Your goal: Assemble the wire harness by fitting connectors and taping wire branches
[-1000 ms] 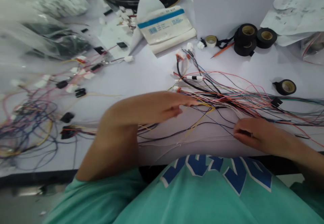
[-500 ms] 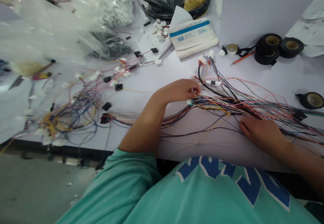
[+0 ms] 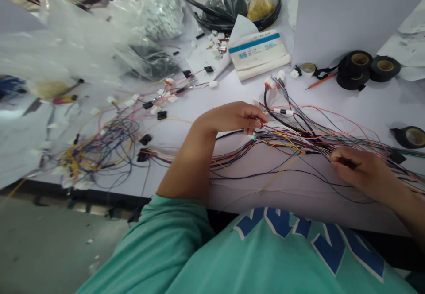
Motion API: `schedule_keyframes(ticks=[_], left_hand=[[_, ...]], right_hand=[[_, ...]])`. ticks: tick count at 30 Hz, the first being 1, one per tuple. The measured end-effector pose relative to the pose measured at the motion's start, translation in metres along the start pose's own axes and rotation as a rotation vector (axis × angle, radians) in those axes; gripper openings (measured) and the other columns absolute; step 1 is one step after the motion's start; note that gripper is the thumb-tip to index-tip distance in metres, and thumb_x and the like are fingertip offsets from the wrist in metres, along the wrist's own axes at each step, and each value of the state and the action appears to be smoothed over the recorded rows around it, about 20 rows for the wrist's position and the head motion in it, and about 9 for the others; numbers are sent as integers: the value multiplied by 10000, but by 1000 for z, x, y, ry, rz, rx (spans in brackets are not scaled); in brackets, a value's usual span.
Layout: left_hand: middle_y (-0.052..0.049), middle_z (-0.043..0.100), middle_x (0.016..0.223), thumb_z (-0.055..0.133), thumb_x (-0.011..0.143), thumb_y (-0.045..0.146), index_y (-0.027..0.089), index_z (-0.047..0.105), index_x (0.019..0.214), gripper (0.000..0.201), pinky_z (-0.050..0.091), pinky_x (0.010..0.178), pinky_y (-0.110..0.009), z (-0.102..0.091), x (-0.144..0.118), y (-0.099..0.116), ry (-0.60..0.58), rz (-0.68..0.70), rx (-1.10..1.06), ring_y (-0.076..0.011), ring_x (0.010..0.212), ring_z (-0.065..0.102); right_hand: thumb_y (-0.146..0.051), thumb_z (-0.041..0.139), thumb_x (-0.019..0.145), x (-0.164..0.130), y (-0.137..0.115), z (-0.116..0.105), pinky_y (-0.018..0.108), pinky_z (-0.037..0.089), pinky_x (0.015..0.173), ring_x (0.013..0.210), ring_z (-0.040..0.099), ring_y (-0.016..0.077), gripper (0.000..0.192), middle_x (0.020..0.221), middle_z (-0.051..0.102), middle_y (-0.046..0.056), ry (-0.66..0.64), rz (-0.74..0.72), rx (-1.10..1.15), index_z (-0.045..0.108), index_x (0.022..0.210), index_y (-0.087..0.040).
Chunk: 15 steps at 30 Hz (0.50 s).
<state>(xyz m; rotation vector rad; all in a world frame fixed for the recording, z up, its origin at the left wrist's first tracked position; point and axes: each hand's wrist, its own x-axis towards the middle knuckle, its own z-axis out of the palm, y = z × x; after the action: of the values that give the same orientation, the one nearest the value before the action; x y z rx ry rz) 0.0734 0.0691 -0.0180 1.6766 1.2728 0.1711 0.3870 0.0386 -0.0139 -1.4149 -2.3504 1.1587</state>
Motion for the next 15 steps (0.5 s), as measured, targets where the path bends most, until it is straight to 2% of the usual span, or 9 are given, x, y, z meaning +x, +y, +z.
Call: schedule_keyframes(ticks=[3,6,8,12,15], left_hand=[[0,614,677,482,821,311,151,619,1076,331,471,643,-229,0,0,3,-20,-15,38,-92,587,586],[3,608,651,475,833,313,154,624,1076,326,466,640,-237,0,1,4,-22,-27,72,-91,574,575],[5,603,631,485,833,320,161,636,1060,316,460,629,-236,0,1,5,-8,-44,90,-87,557,565],[-5,614,624,492,831,346,171,650,1052,323,458,638,-253,1,1,4,-1,-47,128,-99,565,569],[-5,612,619,476,830,340,171,642,1063,333,459,644,-258,1,1,3,-18,-46,136,-107,568,569]], right_hand=[[-348,457,744,0,0,-6,234,293,455,473,367,97,195,534,453,-32,-14,-35,114,480,612,-205],[-419,466,782,-2,1,-12,238,316,439,454,407,94,258,568,488,-22,-137,18,314,473,639,-205],[-421,492,788,-3,1,-16,225,289,402,414,387,79,264,548,464,-33,-214,84,466,461,637,-206],[-399,572,736,-1,-8,-26,201,168,333,366,271,51,242,504,405,-45,-204,180,655,481,611,-213],[-433,633,676,0,-15,-39,197,169,300,344,279,58,198,491,447,-29,-228,220,666,561,677,-249]])
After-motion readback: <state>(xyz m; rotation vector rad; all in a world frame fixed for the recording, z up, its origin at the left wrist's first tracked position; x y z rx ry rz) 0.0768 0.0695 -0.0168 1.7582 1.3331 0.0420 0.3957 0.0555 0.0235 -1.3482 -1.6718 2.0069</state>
